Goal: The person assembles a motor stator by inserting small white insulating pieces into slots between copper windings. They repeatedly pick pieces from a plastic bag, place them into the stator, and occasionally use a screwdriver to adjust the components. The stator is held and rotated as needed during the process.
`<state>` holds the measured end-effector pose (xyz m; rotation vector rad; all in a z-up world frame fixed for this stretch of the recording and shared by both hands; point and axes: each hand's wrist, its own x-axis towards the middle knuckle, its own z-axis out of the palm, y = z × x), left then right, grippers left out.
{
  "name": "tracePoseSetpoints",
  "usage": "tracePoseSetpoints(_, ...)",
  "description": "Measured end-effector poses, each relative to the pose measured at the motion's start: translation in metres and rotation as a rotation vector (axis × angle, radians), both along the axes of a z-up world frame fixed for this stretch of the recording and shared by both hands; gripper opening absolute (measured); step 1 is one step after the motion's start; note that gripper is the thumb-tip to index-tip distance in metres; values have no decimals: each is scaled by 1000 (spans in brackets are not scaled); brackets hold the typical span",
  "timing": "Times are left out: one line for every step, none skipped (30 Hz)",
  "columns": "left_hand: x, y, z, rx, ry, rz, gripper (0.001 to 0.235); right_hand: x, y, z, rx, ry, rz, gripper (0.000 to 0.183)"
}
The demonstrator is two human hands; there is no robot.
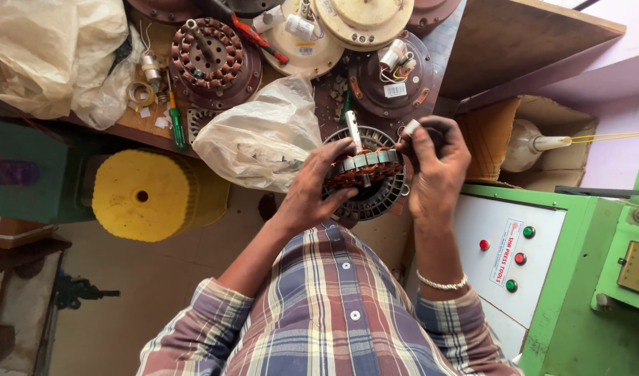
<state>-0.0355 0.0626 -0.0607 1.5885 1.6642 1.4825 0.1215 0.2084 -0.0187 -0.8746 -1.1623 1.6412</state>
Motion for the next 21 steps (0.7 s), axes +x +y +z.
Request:
tracePoseSetpoints(2,1,-1,-5,-25,-8,83,6,-2,1,12,14,-5,13)
tracePoseSetpoints(2,2,-1,-45,-44,-2,84,12,-3,2,29,28,-10,15)
tracePoseSetpoints(2,2,1,-84,-64,4,85,17,-7,2,67,12,-5,18)
tracePoseSetpoints(1,4,3,-122,-84,5,86,22,-10,3,107,-6,-4,20)
tracePoseSetpoints(0,5,6,-189,-24,10,85,27,-12,3,147,-23,-4,23)
tracePoseSetpoints(-1,6,9,-257,36,8,84,32,-15,2,191,-98,-2,24)
tracePoseSetpoints(-3,7,14,-323,97,6,83,36,-18,0,234,-173,0,24)
tracePoseSetpoints(-5,8,19,-345,117,-18,81,40,-21,-1,275,-252,1,25)
tracePoseSetpoints(-8,10,25,-367,138,-43,79,44,-24,-3,323,-330,-1,24)
tracePoseSetpoints(-12,12,32,-387,161,-67,77,46,-26,-5,371,-406,-4,23)
tracePoseSetpoints(-15,13,40,-401,134,-92,77,49,-28,-7,418,-483,-6,22)
tracePoseSetpoints(-19,14,49,-415,109,-116,77,48,-31,-9,422,-471,1,19)
tracePoseSetpoints(-22,16,57,-430,84,-140,77,47,-35,-12,425,-459,8,17)
tracePoseSetpoints(-22,17,65,-313,194,-95,79,47,-36,-14,430,-447,13,15)
tracePoseSetpoints(-19,17,72,-193,302,-49,81,46,-36,-16,437,-406,22,14)
tracePoseSetpoints(-16,18,77,-72,405,-7,83,46,-37,-19,443,-368,28,13)
tracePoseSetpoints(-12,20,80,-83,403,-4,82,46,-37,-21,450,-329,34,13)
tracePoseSetpoints(-6,21,80,-100,398,0,81,47,-38,-24,451,-332,23,12)
tracePoseSetpoints(1,23,79,-116,393,4,80,47,-37,-26,452,-335,12,12)
tracePoseSetpoints(6,27,76,-208,337,-18,78,47,-36,-28,453,-332,8,11)
tracePoseSetpoints(12,32,71,-300,280,-40,77,48,-36,-29,443,-310,14,11)
